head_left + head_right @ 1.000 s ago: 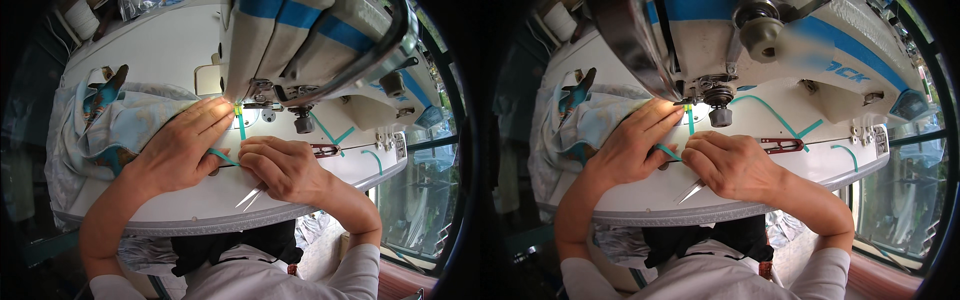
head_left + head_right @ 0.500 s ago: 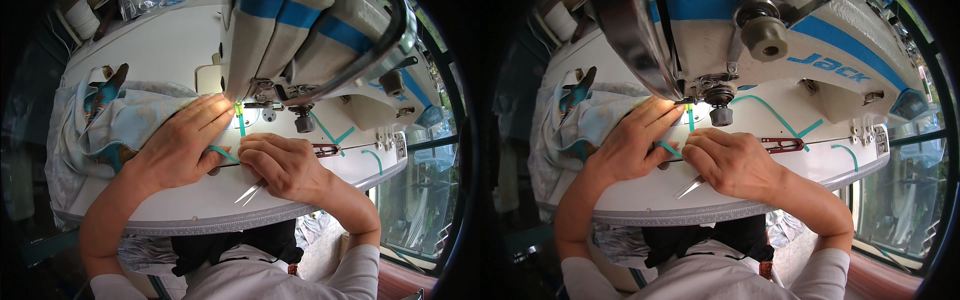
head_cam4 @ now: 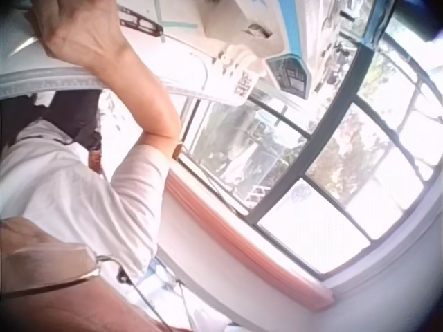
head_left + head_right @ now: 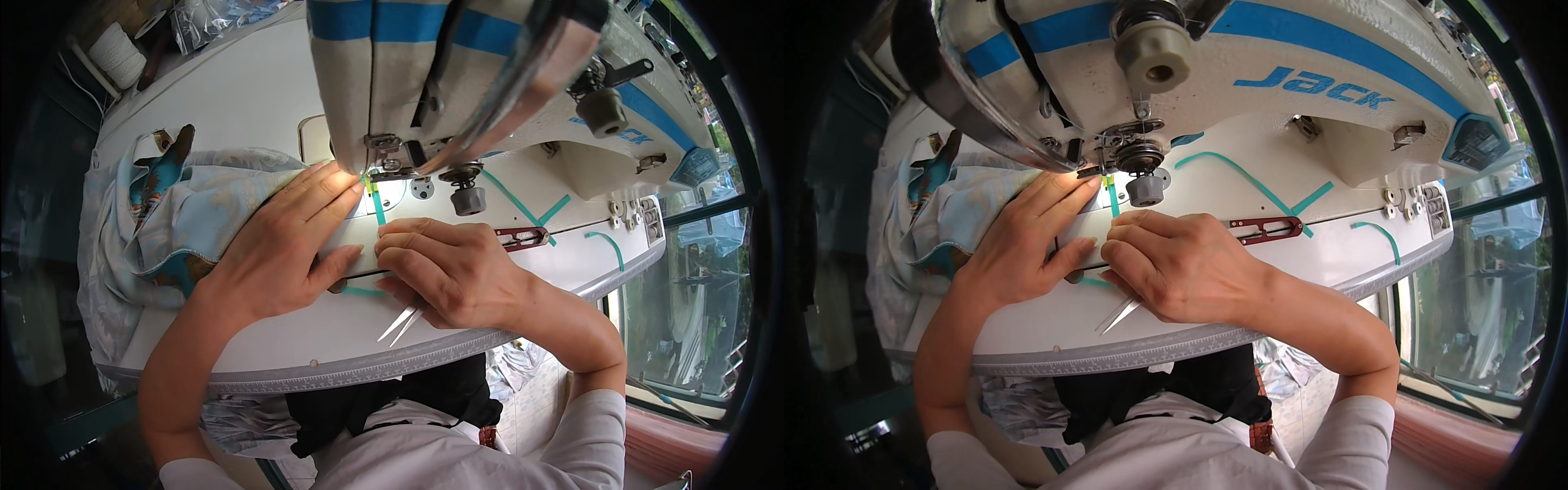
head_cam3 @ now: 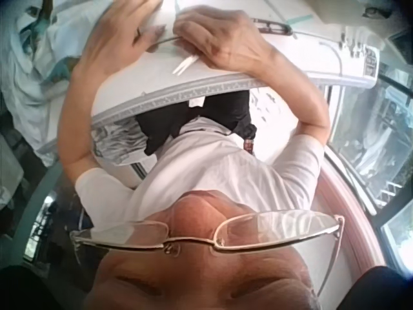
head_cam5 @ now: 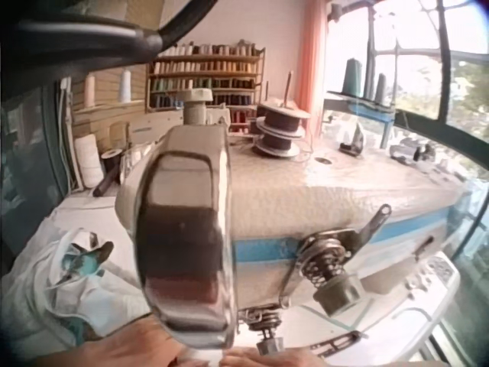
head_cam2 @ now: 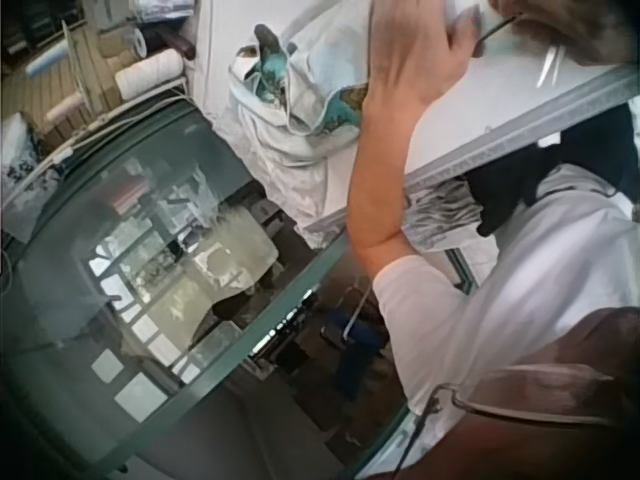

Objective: The person aligns a teal zipper with a light-colored patterned fabric, trims excess threads with a utility knife, and sews the zipper onto the fabric using a sewing machine. They then cut the excess zipper tape and thread with scissors.

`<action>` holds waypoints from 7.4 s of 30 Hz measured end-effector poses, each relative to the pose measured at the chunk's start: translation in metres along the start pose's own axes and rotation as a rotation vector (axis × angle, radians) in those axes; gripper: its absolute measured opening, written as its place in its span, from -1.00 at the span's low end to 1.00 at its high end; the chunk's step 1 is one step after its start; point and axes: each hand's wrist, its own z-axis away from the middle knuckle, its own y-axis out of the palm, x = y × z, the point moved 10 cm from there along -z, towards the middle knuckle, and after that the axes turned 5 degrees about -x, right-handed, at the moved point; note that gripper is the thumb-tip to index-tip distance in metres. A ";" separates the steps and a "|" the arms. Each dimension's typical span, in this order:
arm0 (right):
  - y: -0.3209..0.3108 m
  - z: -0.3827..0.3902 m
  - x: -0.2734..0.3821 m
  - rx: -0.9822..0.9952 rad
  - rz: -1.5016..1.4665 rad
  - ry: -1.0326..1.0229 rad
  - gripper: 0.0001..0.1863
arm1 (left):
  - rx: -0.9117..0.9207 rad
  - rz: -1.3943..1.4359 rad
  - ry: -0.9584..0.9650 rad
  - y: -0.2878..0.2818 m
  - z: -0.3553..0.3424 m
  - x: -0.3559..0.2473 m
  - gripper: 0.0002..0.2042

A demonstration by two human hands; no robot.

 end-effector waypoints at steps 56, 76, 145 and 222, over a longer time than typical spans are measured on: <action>-0.055 0.061 -0.007 0.293 0.457 0.315 -0.55 | -0.336 0.339 -0.570 -0.010 -0.007 0.070 -0.88; -0.021 0.029 0.007 0.191 -0.472 0.671 -0.61 | -0.456 0.867 -0.491 -0.047 0.077 -0.011 -0.80; -0.036 0.180 0.044 0.446 -1.095 1.323 -0.10 | 0.240 1.263 -0.486 -0.007 0.070 -0.054 -0.26; -0.080 0.012 -0.154 0.180 0.527 0.780 -0.68 | 0.021 0.813 -0.581 -0.027 0.034 0.022 -0.54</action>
